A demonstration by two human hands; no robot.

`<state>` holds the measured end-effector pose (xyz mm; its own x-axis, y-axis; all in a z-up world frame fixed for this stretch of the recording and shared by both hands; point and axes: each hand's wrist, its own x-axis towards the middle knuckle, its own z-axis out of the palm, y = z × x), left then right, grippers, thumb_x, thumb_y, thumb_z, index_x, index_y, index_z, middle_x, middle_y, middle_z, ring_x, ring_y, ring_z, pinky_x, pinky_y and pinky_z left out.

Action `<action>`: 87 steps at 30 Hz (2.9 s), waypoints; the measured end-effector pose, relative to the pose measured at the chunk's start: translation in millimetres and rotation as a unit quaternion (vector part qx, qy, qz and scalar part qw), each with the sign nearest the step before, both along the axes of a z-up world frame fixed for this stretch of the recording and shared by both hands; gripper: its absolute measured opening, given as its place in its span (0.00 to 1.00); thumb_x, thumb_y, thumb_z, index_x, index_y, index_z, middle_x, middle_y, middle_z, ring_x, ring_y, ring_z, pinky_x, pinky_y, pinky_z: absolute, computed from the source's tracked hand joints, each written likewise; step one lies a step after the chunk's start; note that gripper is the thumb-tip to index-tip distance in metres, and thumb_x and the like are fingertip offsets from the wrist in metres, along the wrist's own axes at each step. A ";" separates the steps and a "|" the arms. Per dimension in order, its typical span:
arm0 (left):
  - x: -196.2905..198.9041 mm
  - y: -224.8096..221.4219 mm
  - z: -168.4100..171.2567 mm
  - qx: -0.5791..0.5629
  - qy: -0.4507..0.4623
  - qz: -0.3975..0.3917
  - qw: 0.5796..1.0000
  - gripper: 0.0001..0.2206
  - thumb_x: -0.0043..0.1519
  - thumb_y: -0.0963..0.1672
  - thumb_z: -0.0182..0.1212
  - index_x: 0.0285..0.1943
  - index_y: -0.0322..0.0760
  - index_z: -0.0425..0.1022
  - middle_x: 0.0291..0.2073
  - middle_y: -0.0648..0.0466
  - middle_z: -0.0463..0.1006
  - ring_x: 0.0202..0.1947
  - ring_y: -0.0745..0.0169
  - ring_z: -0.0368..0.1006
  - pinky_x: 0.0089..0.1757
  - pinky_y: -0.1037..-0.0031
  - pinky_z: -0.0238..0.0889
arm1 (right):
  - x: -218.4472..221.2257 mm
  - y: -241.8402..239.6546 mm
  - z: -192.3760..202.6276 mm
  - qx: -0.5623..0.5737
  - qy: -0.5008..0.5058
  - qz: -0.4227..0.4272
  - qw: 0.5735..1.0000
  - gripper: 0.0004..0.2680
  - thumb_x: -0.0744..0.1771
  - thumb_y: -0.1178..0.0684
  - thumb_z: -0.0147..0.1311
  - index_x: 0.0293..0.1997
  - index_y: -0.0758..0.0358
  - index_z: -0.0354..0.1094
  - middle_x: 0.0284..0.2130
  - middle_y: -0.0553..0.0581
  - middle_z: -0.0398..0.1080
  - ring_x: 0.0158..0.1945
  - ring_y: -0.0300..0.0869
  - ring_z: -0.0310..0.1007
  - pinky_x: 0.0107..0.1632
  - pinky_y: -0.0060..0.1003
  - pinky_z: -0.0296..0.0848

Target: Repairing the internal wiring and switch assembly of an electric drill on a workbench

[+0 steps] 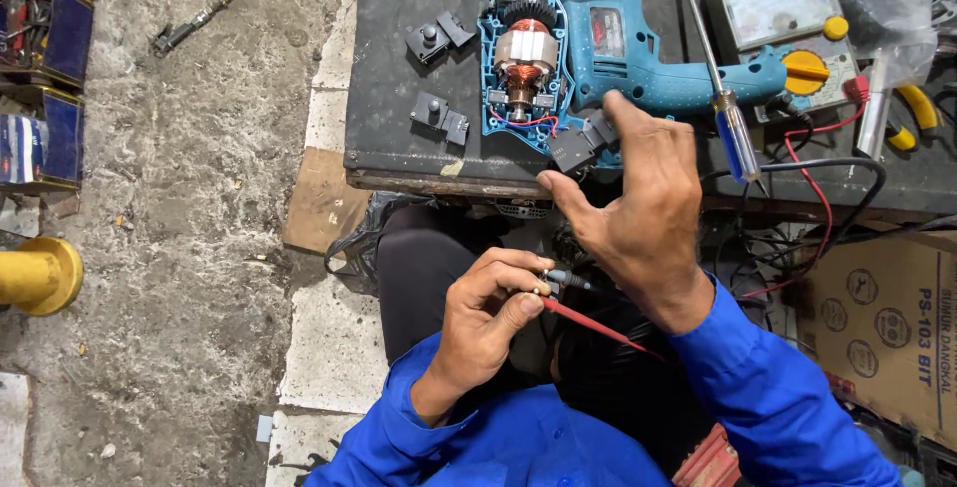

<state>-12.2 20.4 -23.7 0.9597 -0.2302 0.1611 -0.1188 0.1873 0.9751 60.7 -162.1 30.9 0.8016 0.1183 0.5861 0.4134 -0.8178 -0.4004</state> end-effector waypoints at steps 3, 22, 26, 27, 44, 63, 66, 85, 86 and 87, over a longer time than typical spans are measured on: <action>-2.0 0.4 -0.4 0.007 0.002 -0.001 1.000 0.07 0.66 0.46 0.61 0.42 0.39 0.80 0.47 0.46 0.79 0.49 0.58 0.78 0.49 0.74 0.74 | -0.6 -0.3 -1.6 -0.057 0.016 -0.064 0.996 0.32 0.65 0.41 0.71 0.67 0.80 0.59 0.50 0.72 0.71 0.52 0.60 0.67 0.60 0.52 0.66; 1.6 -4.7 2.1 0.042 -0.018 0.007 0.999 0.07 0.66 0.45 0.61 0.41 0.38 0.78 0.46 0.46 0.79 0.50 0.55 0.78 0.51 0.71 0.73 | 11.3 -4.9 -3.1 -0.081 -0.044 -0.085 0.992 0.19 0.66 0.37 0.60 0.45 0.68 0.69 0.33 0.62 0.64 0.38 0.54 0.61 0.42 0.48 0.63; 2.5 -4.5 1.7 0.051 -0.020 0.010 0.998 0.07 0.66 0.46 0.60 0.41 0.39 0.78 0.46 0.45 0.79 0.50 0.54 0.78 0.51 0.70 0.72 | 13.6 -4.8 -2.4 -0.042 -0.077 -0.046 0.995 0.17 0.67 0.40 0.60 0.44 0.70 0.69 0.33 0.63 0.66 0.37 0.55 0.62 0.43 0.48 0.63; 2.5 -4.4 1.1 0.051 -0.020 0.009 0.998 0.07 0.66 0.46 0.60 0.41 0.39 0.78 0.46 0.45 0.79 0.50 0.54 0.78 0.51 0.70 0.72 | 13.5 -5.0 -2.6 -0.042 -0.078 -0.047 0.995 0.17 0.67 0.40 0.60 0.44 0.70 0.69 0.33 0.63 0.66 0.37 0.55 0.62 0.43 0.48 0.63; 0.4 -3.4 -1.6 0.042 -0.016 0.009 0.999 0.06 0.66 0.45 0.60 0.41 0.39 0.78 0.46 0.46 0.79 0.51 0.55 0.77 0.51 0.70 0.71 | 13.9 -3.2 -2.2 -0.028 -0.049 -0.040 0.998 0.23 0.67 0.37 0.63 0.53 0.73 0.67 0.39 0.64 0.68 0.40 0.55 0.64 0.49 0.49 0.67; 0.4 -3.3 -1.4 0.041 -0.012 0.011 0.999 0.06 0.66 0.45 0.60 0.41 0.38 0.78 0.46 0.46 0.79 0.50 0.55 0.78 0.51 0.71 0.72 | 14.8 -2.3 -6.5 -0.010 -0.068 -0.014 0.997 0.17 0.68 0.44 0.62 0.48 0.73 0.67 0.37 0.65 0.68 0.39 0.55 0.63 0.46 0.48 0.67; 0.4 -3.1 -2.1 0.046 -0.016 0.012 0.999 0.07 0.66 0.45 0.60 0.41 0.38 0.78 0.46 0.46 0.79 0.51 0.55 0.78 0.52 0.69 0.71 | 14.7 -2.1 -5.3 -0.009 -0.068 -0.010 0.998 0.17 0.68 0.44 0.62 0.48 0.72 0.67 0.38 0.65 0.68 0.40 0.54 0.64 0.47 0.47 0.67; -13.6 -23.0 7.4 -0.056 0.014 -0.031 0.998 0.03 0.65 0.40 0.62 0.45 0.37 0.78 0.54 0.43 0.78 0.52 0.53 0.79 0.55 0.69 0.73 | -115.3 -39.8 -19.6 -0.005 0.217 0.089 0.972 0.17 0.65 0.60 0.53 0.61 0.63 0.65 0.46 0.58 0.76 0.43 0.48 0.79 0.46 0.41 0.75; -16.6 -25.7 6.6 -0.081 0.017 -0.050 0.995 0.03 0.66 0.40 0.62 0.47 0.36 0.77 0.57 0.41 0.76 0.51 0.50 0.81 0.55 0.68 0.74 | -119.7 -47.4 -20.3 0.016 0.238 0.075 0.968 0.20 0.62 0.65 0.53 0.61 0.59 0.67 0.45 0.55 0.77 0.43 0.45 0.80 0.49 0.38 0.74; -18.2 -26.6 5.4 -0.080 0.017 -0.046 0.996 0.03 0.66 0.40 0.62 0.47 0.36 0.77 0.57 0.41 0.76 0.51 0.50 0.81 0.55 0.68 0.74 | -123.0 -56.5 -18.6 0.016 0.238 0.078 0.968 0.20 0.62 0.65 0.53 0.61 0.59 0.67 0.45 0.55 0.77 0.43 0.45 0.80 0.49 0.38 0.74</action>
<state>-30.3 -6.2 -18.3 0.9412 -0.2915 0.1708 -0.0613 0.3497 0.9348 -62.4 -218.6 12.3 0.9554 0.2479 0.1606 0.2939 -0.7441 -0.5999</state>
